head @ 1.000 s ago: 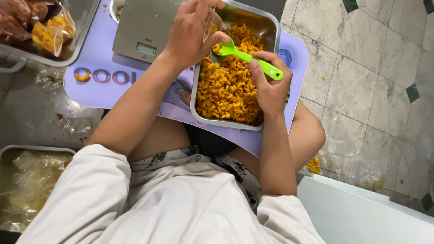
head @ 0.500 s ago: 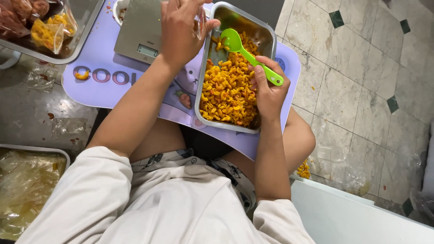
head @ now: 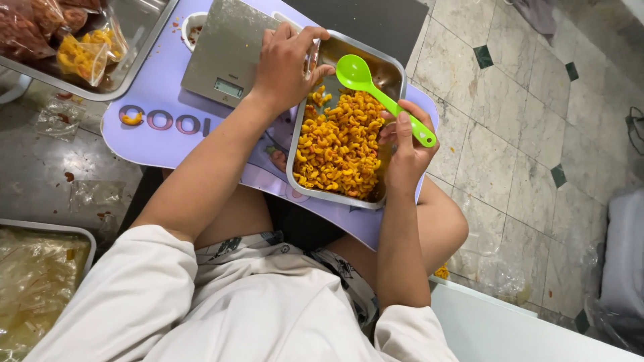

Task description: Scooping small snacks from a metal tray into plastic cups using a spoon.

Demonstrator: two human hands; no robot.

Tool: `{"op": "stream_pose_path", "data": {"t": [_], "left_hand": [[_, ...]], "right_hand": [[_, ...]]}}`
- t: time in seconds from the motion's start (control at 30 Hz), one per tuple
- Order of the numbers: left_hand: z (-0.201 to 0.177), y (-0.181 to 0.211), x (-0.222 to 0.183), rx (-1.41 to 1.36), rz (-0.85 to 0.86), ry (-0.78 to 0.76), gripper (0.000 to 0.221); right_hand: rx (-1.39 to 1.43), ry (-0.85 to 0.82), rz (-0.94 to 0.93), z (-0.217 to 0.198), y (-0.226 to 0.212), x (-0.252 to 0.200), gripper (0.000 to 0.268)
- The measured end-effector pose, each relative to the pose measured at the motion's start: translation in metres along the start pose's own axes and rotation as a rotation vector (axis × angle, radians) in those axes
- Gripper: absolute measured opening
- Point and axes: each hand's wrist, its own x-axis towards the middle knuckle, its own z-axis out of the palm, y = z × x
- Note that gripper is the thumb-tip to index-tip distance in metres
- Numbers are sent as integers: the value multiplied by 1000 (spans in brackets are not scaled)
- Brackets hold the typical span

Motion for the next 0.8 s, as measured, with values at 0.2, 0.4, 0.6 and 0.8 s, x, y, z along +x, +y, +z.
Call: {"op": "stream_pose_path", "data": {"t": [0.2, 0.4, 0.6, 0.8], "left_hand": [[8, 1, 0, -18, -14, -9, 49], [8, 2, 3, -56, -57, -8, 46], [4, -1, 5, -85, -85, -21, 40], [11, -7, 2, -98, -121, -47, 40]], "right_hand": [[-121, -53, 4, 3, -4, -4, 21], [-118, -90, 84, 9, 2, 0, 21], [-98, -45, 148, 16, -1, 2, 23], [-182, -34, 48, 18, 4, 3, 21]]}}
